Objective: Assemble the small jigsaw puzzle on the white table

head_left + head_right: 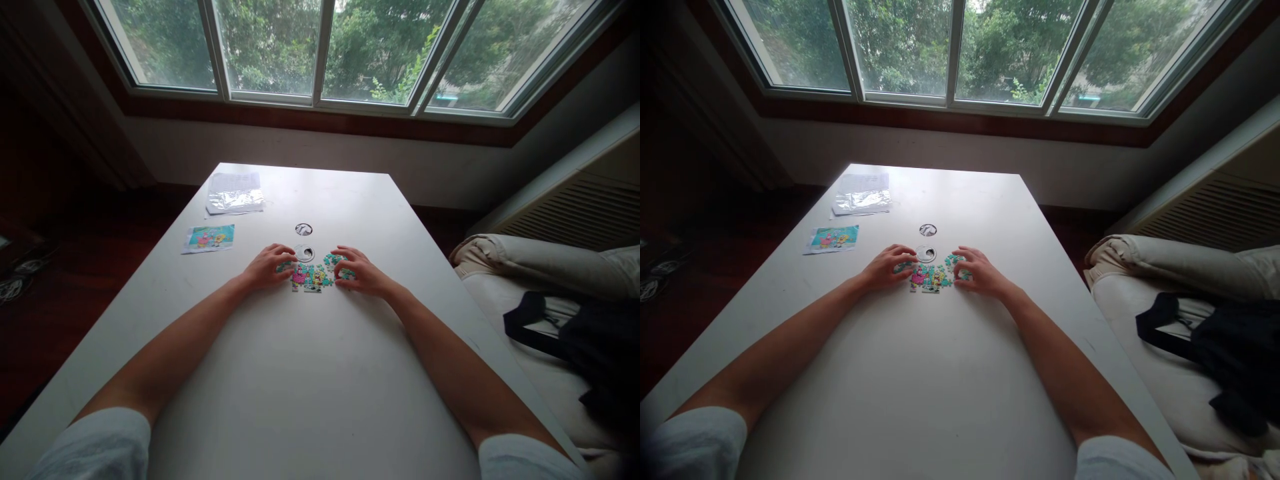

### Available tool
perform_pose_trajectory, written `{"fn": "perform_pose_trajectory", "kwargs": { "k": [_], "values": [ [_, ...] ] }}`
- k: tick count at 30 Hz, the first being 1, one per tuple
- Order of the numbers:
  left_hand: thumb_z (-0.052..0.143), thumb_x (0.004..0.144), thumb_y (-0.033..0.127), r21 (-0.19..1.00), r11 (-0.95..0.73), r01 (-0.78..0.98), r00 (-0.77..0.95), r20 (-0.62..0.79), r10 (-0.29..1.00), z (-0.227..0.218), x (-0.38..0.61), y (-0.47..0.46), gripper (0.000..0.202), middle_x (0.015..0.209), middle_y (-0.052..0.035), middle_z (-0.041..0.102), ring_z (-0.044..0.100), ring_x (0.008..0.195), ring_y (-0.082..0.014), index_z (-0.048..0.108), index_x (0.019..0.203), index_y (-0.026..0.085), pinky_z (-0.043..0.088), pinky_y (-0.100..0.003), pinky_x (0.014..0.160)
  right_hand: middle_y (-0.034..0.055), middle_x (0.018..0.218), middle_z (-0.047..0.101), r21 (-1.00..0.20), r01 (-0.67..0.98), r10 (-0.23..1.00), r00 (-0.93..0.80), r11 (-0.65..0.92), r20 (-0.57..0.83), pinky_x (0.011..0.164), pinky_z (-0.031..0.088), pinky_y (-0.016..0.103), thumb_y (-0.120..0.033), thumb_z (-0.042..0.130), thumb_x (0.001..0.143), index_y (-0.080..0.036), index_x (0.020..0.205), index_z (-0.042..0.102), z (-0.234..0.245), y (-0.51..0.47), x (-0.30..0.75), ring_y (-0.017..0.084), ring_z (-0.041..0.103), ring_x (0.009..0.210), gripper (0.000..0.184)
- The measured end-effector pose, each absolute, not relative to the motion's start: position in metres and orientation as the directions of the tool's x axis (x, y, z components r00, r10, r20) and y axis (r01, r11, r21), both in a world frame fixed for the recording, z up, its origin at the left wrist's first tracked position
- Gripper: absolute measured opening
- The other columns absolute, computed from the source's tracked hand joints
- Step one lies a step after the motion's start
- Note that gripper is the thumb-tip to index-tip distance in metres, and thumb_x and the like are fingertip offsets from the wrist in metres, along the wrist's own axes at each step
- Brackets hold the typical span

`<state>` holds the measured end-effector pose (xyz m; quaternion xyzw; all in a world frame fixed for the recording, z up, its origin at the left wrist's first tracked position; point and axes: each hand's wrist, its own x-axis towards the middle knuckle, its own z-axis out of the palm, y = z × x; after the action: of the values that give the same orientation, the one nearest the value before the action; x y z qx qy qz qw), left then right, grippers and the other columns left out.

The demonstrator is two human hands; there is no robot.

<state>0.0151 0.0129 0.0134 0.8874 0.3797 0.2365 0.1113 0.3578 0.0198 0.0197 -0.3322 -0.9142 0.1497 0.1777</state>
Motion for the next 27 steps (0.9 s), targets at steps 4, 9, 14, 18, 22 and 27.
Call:
{"fn": "perform_pose_trajectory", "kwargs": {
  "k": [4,9,14,18,22,27],
  "values": [
    [0.065,0.09,0.036,0.358,-0.718,0.598,0.637,0.331,0.696,0.015,0.018,0.01,0.027,0.133,-0.0042,0.063,0.051,0.127,-0.0259,0.071,0.116,0.03,0.041,-0.045,0.112,0.0077,0.143,0.057,-0.349,0.577,0.671,-0.683,0.739,0.29,0.113,0.036,0.056,-0.035,0.071,0.087,-0.026,0.093,0.071,0.013,0.023,0.358,0.033,0.042,0.141,0.011],
    [0.066,0.09,0.036,0.353,-0.728,0.588,0.653,0.325,0.684,0.016,0.019,0.009,0.026,0.132,-0.0043,0.063,0.051,0.127,-0.0255,0.072,0.114,0.03,0.041,-0.044,0.112,0.0071,0.133,0.064,-0.34,0.567,0.659,-0.682,0.75,0.317,0.111,0.04,0.051,-0.032,0.068,0.089,-0.025,0.092,0.069,0.01,0.025,0.357,0.03,0.049,0.135,0.008],
    [0.068,0.089,0.04,0.357,-0.735,0.577,0.657,0.332,0.677,0.014,0.02,0.01,0.028,0.131,-0.0047,0.064,0.051,0.127,-0.0258,0.072,0.115,0.03,0.041,-0.044,0.111,0.0074,0.129,0.066,-0.347,0.569,0.663,-0.686,0.745,0.299,0.111,0.039,0.05,-0.031,0.066,0.09,-0.024,0.094,0.068,0.009,0.026,0.356,0.029,0.049,0.133,0.008],
    [0.068,0.089,0.043,0.36,-0.739,0.569,0.663,0.33,0.672,0.015,0.021,0.009,0.03,0.132,-0.005,0.063,0.05,0.128,-0.0261,0.071,0.116,0.03,0.041,-0.044,0.111,0.0086,0.128,0.065,-0.349,0.583,0.675,-0.68,0.734,0.284,0.11,0.038,0.051,-0.032,0.066,0.089,-0.024,0.094,0.068,0.006,0.026,0.354,0.03,0.05,0.132,0.009],
    [0.067,0.09,0.043,0.355,-0.739,0.572,0.665,0.326,0.672,0.017,0.02,0.009,0.033,0.132,-0.0056,0.063,0.05,0.128,-0.0264,0.07,0.12,0.03,0.041,-0.045,0.112,0.0087,0.127,0.066,-0.342,0.581,0.672,-0.679,0.738,0.296,0.109,0.038,0.049,-0.032,0.064,0.091,-0.025,0.1,0.069,0.01,0.023,0.354,0.029,0.053,0.127,0.012],
    [0.067,0.089,0.038,0.36,-0.733,0.577,0.66,0.324,0.678,0.016,0.019,0.01,0.031,0.132,-0.0054,0.063,0.05,0.128,-0.0262,0.07,0.12,0.03,0.041,-0.045,0.112,0.0064,0.125,0.067,-0.337,0.54,0.63,-0.721,0.771,0.287,0.108,0.038,0.046,-0.032,0.062,0.093,-0.028,0.101,0.071,0.017,0.022,0.359,0.027,0.053,0.127,0.013]
  ]
}}
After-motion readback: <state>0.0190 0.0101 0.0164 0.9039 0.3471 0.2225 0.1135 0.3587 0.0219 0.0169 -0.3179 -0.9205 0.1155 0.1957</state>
